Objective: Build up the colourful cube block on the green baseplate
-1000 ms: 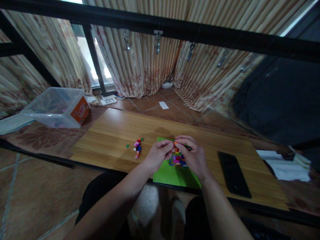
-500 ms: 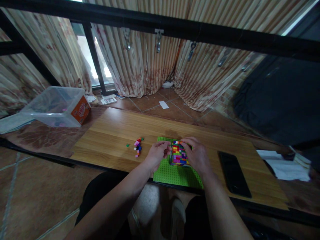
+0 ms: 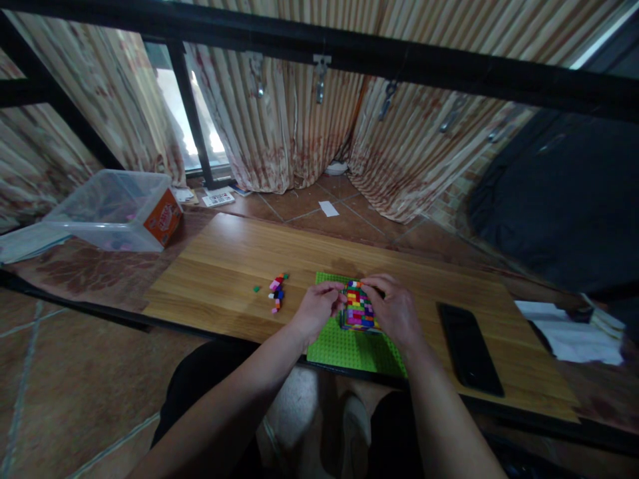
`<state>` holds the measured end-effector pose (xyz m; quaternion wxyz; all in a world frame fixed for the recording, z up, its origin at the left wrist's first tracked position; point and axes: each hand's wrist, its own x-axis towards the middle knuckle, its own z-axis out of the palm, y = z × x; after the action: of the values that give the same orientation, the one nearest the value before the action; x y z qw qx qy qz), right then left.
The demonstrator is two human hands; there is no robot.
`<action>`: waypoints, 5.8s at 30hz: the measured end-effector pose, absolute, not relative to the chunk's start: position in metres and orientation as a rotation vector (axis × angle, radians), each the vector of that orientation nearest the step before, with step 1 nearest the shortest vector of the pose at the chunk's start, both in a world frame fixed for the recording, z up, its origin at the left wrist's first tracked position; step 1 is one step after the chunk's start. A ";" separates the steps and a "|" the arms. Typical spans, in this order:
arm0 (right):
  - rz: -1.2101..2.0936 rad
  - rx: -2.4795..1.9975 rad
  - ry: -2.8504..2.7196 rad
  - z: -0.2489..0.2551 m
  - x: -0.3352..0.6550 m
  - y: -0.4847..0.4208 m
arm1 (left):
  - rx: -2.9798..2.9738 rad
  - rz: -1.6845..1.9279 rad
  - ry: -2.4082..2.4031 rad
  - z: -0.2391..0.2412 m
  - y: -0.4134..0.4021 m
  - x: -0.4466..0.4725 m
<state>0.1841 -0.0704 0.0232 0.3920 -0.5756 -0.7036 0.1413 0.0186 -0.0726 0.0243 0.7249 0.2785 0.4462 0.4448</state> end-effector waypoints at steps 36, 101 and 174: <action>0.451 -1.254 -1.668 0.036 0.170 -0.081 | 0.657 1.016 0.717 0.030 -0.077 0.013; 0.384 -1.560 -1.643 0.028 0.193 -0.079 | 0.692 0.892 0.952 0.033 -0.074 0.013; 0.484 -1.301 -1.715 0.034 0.162 -0.089 | 0.762 1.021 0.803 0.035 -0.078 0.015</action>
<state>0.1623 -0.0894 0.0342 0.4507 -0.5265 -0.6938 0.1957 0.0146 -0.0778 0.0354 0.7298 0.3459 0.3647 0.4634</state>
